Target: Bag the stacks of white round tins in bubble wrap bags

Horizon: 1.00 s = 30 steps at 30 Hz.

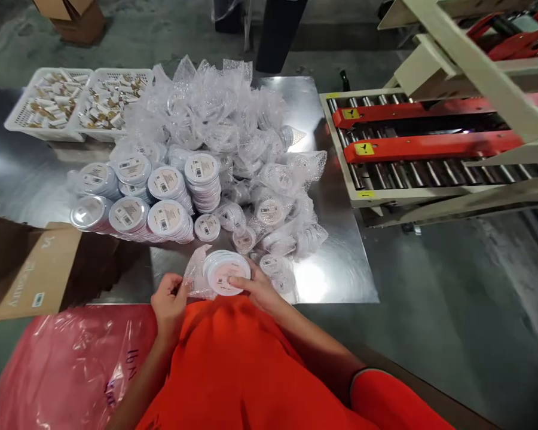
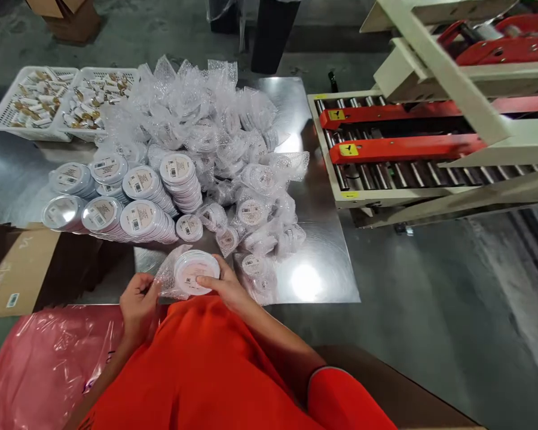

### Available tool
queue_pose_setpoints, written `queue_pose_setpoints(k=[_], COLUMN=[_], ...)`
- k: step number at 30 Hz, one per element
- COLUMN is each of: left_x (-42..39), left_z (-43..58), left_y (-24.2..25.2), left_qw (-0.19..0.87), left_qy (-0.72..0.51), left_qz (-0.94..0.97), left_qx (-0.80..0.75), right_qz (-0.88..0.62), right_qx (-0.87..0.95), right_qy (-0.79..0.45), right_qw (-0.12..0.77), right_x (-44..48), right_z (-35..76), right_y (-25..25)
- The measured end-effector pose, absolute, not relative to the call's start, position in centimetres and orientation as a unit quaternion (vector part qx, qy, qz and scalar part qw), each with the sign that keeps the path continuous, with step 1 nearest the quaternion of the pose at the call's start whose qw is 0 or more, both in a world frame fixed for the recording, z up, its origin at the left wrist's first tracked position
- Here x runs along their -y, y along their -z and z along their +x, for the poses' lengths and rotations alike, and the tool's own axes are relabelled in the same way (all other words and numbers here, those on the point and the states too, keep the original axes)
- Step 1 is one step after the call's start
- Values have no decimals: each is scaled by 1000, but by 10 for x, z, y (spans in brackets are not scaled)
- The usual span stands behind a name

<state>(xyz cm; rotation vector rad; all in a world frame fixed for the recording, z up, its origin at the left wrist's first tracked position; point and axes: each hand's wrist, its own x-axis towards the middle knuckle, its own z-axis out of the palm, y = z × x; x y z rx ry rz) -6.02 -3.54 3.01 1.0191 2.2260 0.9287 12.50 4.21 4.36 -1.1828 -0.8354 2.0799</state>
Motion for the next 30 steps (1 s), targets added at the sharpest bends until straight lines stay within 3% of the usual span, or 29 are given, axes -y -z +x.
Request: queue_pose_setpoints(k=[5,9,12,15,18,21,25,28,30], left_x=[24,20,25,32,35,34,28,24,21], left_z=[-52,-50,-47,-40,-35,-32,-31,-35,-40], left_y=[-36,-40,-41,-41,-41,-42,-44,-49,-54], left_qw=[215,162,161,193,195,196,262,319,337], left_qy=[-325,-287,-222,-185,-223,-257,-233,-234,-284], left_qz=[421,479,531,554,553,545,563,559,513], left_qx=[-820,-814,-802,-788,-778,-774,-749,-729,-736], right_qz=[-400,-460,-521,-485,-451,-475,-508,-506,-446], right_qx=[658,652,615,705,782,788,764,738,690], right_qy=[-595,-563,-532,-419,-348,-365,-391,-442,-558], right_qw=[233,215,258,302,253,145,71,69,116], right_x=[-28,-23,-24,-24,-23,-24,-26,-30,-34], right_z=[123,120,122,125,124,117,109,110,114], right_y=[-54,-56,-52,-48,-47,-50,-55,-54,-50])
